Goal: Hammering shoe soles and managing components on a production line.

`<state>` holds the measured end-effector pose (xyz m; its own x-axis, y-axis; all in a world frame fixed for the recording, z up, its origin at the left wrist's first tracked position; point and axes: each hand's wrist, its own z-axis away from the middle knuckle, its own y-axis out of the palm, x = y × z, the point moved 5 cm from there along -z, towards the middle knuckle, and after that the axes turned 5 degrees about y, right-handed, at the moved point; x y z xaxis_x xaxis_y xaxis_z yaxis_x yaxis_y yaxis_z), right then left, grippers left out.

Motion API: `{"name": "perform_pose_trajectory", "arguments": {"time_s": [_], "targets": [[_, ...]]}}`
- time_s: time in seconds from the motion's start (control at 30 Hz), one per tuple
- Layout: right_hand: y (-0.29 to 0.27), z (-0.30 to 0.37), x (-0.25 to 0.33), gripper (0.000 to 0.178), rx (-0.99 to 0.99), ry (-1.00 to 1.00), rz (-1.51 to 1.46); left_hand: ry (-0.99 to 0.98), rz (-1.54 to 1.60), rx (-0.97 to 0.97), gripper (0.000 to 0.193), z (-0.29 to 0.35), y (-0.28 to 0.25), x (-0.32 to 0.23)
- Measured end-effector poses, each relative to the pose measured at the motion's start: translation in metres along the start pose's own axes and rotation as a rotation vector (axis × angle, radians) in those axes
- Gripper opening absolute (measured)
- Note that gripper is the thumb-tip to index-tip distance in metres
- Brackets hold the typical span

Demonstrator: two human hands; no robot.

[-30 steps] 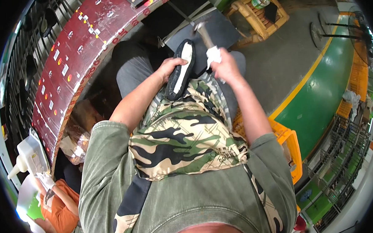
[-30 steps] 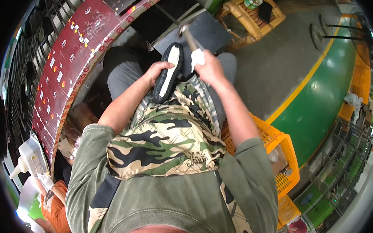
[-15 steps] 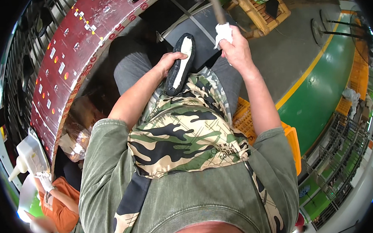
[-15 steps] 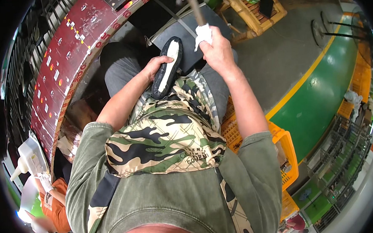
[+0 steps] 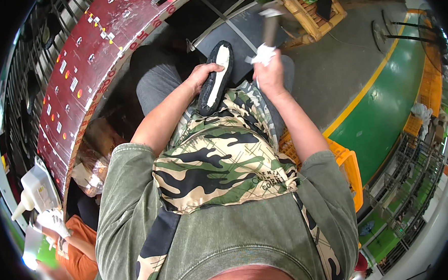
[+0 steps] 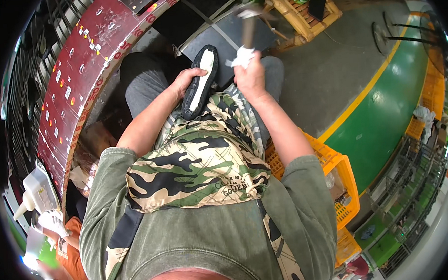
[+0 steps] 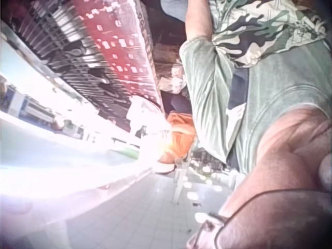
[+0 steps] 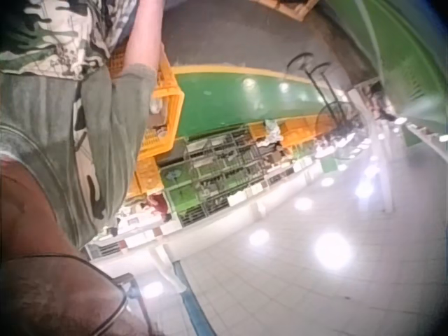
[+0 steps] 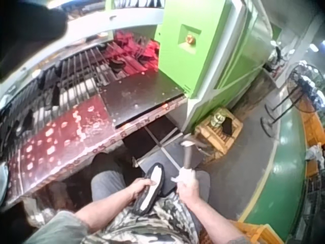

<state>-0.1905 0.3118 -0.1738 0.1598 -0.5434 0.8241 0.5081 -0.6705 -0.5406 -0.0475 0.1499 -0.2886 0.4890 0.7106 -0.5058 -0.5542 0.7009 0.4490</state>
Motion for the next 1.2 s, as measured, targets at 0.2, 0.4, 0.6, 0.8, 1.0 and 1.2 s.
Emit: {"name": "perform_pose_trajectory", "arguments": {"time_s": [0.2, 0.4, 0.6, 0.8, 1.0, 1.2], "targets": [[-0.023, -0.007, 0.028, 0.034, 0.315, 0.245, -0.137, 0.01, 0.013, -0.007, 0.041, 0.003, -0.008, 0.0], [0.013, 0.014, -0.02, 0.039, 0.101, 0.1, -0.072, 0.002, -0.017, -0.012, 0.043, -0.001, 0.001, -0.002], [-0.015, -0.006, 0.032, 0.029, 0.286, 0.28, -0.277, -0.022, 0.03, -0.028, 0.044, 0.001, -0.009, 0.004], [0.008, -0.013, -0.01, 0.029, 0.078, 0.08, -0.199, -0.006, 0.011, 0.024, 0.043, -0.005, -0.001, 0.001], [-0.011, -0.023, 0.048, 0.029, 0.287, 0.181, -0.175, -0.006, 0.019, -0.025, 0.042, 0.001, -0.015, 0.003], [0.028, -0.012, -0.011, 0.038, 0.211, -0.003, 0.551, -0.045, -0.008, 0.015, 0.043, -0.005, -0.001, -0.001]]}}
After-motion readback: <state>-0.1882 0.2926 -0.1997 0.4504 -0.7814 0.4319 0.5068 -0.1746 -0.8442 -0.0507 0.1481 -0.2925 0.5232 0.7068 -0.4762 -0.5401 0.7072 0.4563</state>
